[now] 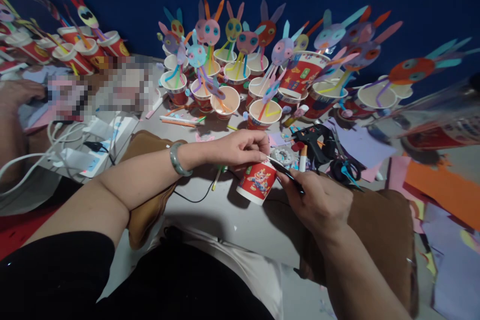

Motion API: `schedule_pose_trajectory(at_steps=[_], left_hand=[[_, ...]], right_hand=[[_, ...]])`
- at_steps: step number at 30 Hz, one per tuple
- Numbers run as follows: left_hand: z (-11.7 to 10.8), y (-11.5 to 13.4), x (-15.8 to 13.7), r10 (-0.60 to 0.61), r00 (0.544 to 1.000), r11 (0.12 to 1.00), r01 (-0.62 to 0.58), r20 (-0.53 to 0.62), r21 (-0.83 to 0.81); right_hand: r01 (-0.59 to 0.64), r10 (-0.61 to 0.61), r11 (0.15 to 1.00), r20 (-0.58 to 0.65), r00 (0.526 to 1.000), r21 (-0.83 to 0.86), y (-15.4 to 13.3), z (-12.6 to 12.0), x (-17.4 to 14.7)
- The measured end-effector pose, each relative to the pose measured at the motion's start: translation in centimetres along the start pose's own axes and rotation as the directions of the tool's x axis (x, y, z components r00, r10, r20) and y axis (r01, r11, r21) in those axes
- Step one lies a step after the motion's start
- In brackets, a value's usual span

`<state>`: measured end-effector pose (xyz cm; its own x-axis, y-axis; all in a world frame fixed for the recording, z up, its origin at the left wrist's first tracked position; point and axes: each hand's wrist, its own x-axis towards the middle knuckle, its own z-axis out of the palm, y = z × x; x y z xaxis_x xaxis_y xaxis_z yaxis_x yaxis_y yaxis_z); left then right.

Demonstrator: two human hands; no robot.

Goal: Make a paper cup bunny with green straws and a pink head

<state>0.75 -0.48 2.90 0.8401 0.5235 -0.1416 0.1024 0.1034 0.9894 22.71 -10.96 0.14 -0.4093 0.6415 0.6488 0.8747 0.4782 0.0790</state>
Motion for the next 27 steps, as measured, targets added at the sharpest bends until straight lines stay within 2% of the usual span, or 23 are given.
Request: schedule_pose_trajectory(at_steps=[8,11,14,16,21,27], left_hand=[[0.02,-0.04,0.02,0.001,1.0,1.0,-0.001,0.001,-0.02],[0.13,-0.18,0.03,0.016,1.0,0.999,-0.017,-0.008,-0.038],[0.29,-0.19,0.07,0.04,0.999,0.998,-0.041,-0.027,-0.052],[0.38,-0.17,0.09,0.049,0.999,0.997,-0.051,-0.023,-0.054],[0.37,-0.19,0.12,0.067,0.998,0.998,-0.068,-0.011,-0.015],[0.03,-0.49,0.37,0.127,0.987,0.992,-0.127,-0.102,0.015]], right_hand=[[0.012,-0.011,1.0,-0.058,0.998,0.019,0.12,0.16,0.15],[-0.086,0.094,0.986,-0.048,0.994,0.14,0.04,0.31,0.07],[-0.239,0.251,0.924,-0.002,0.968,0.3,-0.14,0.46,0.08],[-0.289,0.305,0.882,0.019,0.952,0.373,-0.21,0.49,0.19],[-0.356,0.354,0.836,0.086,0.931,0.418,-0.09,0.24,0.45],[-0.353,0.343,0.837,0.103,0.934,0.418,-0.24,0.16,0.33]])
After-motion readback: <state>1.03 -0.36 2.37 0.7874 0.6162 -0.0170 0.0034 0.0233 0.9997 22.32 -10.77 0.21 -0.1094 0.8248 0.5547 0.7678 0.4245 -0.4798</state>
